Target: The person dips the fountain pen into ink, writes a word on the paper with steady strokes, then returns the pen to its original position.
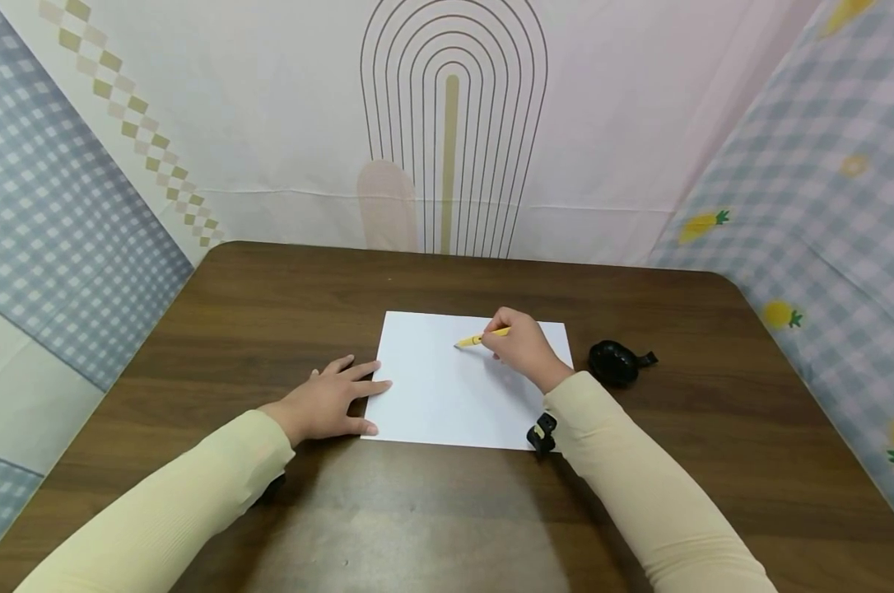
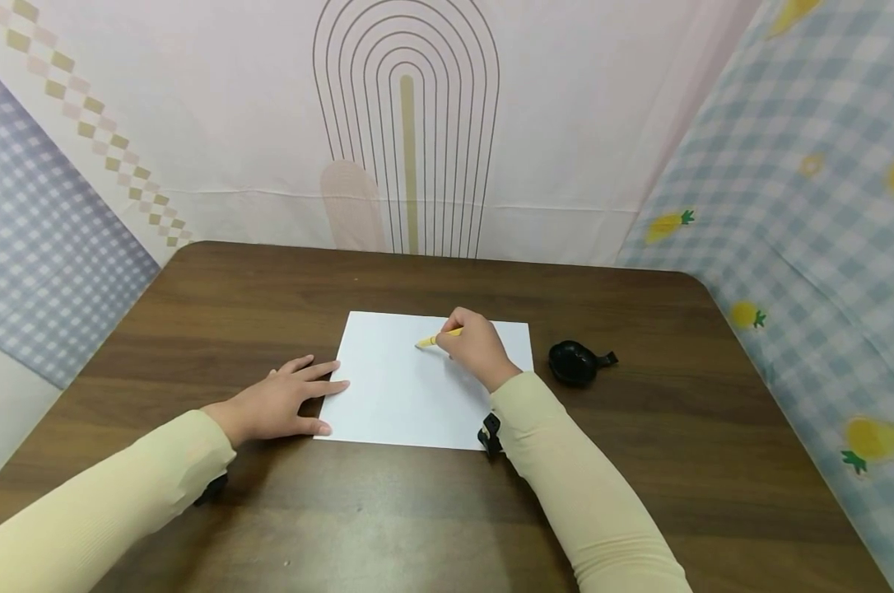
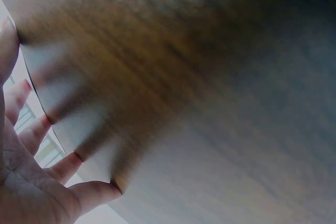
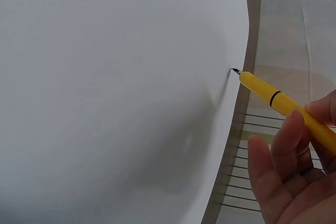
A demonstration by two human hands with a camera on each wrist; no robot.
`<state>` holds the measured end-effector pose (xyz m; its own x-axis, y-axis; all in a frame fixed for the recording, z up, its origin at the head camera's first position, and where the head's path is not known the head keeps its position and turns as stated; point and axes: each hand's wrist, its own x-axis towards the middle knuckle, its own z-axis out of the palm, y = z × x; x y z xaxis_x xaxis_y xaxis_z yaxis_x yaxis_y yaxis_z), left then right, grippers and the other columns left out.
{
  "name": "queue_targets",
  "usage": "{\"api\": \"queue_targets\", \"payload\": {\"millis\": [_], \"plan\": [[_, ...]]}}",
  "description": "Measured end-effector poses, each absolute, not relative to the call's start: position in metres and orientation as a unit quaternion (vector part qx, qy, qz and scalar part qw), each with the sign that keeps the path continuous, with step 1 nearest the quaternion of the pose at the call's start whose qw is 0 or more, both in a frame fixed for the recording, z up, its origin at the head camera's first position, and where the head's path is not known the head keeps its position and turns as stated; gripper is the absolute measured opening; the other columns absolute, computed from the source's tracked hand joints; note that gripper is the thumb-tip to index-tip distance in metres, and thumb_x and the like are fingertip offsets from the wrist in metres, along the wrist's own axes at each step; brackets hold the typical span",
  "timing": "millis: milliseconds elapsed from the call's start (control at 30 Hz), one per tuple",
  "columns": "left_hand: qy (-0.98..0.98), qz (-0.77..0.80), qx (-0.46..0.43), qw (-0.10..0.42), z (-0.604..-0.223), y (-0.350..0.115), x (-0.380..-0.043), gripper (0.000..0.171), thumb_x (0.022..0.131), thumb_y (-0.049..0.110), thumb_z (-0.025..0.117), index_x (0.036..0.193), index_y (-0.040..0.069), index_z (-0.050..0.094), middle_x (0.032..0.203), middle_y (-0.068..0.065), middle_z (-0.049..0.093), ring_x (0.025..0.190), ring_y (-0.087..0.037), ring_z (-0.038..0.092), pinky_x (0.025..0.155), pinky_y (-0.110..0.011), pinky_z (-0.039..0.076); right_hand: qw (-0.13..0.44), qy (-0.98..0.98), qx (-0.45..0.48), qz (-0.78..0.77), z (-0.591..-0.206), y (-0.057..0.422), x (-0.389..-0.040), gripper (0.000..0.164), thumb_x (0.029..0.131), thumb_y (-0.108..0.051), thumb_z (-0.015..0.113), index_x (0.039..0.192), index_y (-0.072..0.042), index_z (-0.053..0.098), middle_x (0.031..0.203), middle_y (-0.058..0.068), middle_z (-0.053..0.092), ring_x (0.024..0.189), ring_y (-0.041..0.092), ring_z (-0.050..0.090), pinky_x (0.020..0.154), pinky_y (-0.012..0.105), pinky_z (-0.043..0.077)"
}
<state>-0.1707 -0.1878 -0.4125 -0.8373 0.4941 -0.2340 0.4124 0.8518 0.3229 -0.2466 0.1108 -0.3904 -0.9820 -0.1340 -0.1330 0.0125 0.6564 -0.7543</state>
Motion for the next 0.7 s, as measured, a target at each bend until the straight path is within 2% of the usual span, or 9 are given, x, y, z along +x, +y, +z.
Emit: {"api": "queue_targets", "payload": {"millis": [700], "plan": [[0.95,0.129,0.24,0.151,-0.413,-0.188,-0.171,0.068,0.085,0.046,0.07,0.145,0.023,0.047,0.157,-0.008,0.028,0.142,-0.047,0.019,0.097,-0.077,0.024,0.087,0.919,-0.039,-0.384,-0.388,0.123,-0.25,0.006,0.09,-0.013,0.062,0.092,-0.008,0.06,0.095,0.011,0.064,0.07,0.019,0.054,0.058,0.025,0.042]]}}
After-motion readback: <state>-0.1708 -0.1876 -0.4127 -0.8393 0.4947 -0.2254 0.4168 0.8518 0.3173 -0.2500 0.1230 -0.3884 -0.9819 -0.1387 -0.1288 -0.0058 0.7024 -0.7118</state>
